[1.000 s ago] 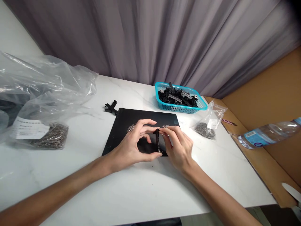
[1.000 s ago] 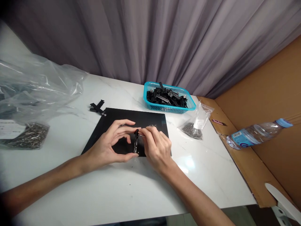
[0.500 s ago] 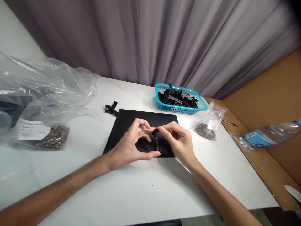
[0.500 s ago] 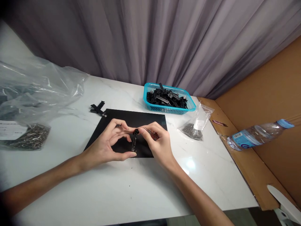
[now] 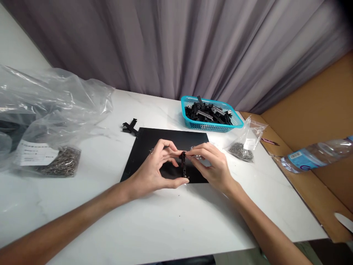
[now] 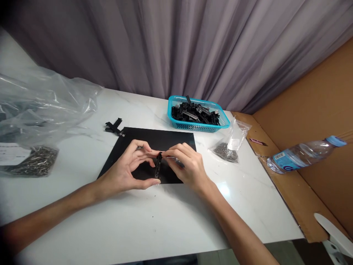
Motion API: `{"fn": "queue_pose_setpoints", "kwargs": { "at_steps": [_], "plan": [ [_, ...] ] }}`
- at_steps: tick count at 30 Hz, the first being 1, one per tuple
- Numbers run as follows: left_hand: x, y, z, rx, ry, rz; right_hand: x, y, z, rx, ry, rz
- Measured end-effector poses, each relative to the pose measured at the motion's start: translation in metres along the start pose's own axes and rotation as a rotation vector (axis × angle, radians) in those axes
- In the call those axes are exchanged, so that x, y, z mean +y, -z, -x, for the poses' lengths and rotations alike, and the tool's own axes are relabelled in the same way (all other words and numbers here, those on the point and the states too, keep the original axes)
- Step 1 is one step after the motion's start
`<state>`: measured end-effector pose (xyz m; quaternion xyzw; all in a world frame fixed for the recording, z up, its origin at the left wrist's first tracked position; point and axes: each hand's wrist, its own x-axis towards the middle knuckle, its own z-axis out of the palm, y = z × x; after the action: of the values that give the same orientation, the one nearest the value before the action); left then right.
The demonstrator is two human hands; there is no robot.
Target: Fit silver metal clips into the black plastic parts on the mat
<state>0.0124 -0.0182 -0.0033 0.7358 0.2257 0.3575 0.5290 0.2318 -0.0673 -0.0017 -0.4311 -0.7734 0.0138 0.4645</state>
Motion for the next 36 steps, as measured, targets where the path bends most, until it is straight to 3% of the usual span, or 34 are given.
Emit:
{"fn": "queue_pose_setpoints", "kwargs": {
  "at_steps": [3, 10, 23, 30, 36],
  "plan": [
    [-0.001, 0.0, 0.0, -0.001, -0.002, -0.029, -0.002, 0.001, 0.0, -0.022, 0.052, 0.095],
    [0.0, -0.002, 0.001, -0.018, -0.002, -0.134, -0.018, 0.0, -0.002, -0.096, -0.204, 0.131],
    [-0.006, -0.007, 0.009, -0.123, 0.089, -0.398, -0.023, 0.01, -0.001, -0.354, -0.257, 0.266],
    [-0.003, -0.001, 0.006, -0.086, 0.009, -0.323, -0.024, 0.002, 0.003, -0.125, -0.148, 0.271],
    [0.001, 0.001, 0.006, -0.05, -0.078, -0.272, -0.026, -0.003, 0.003, 0.059, -0.225, -0.016]
  ]
}}
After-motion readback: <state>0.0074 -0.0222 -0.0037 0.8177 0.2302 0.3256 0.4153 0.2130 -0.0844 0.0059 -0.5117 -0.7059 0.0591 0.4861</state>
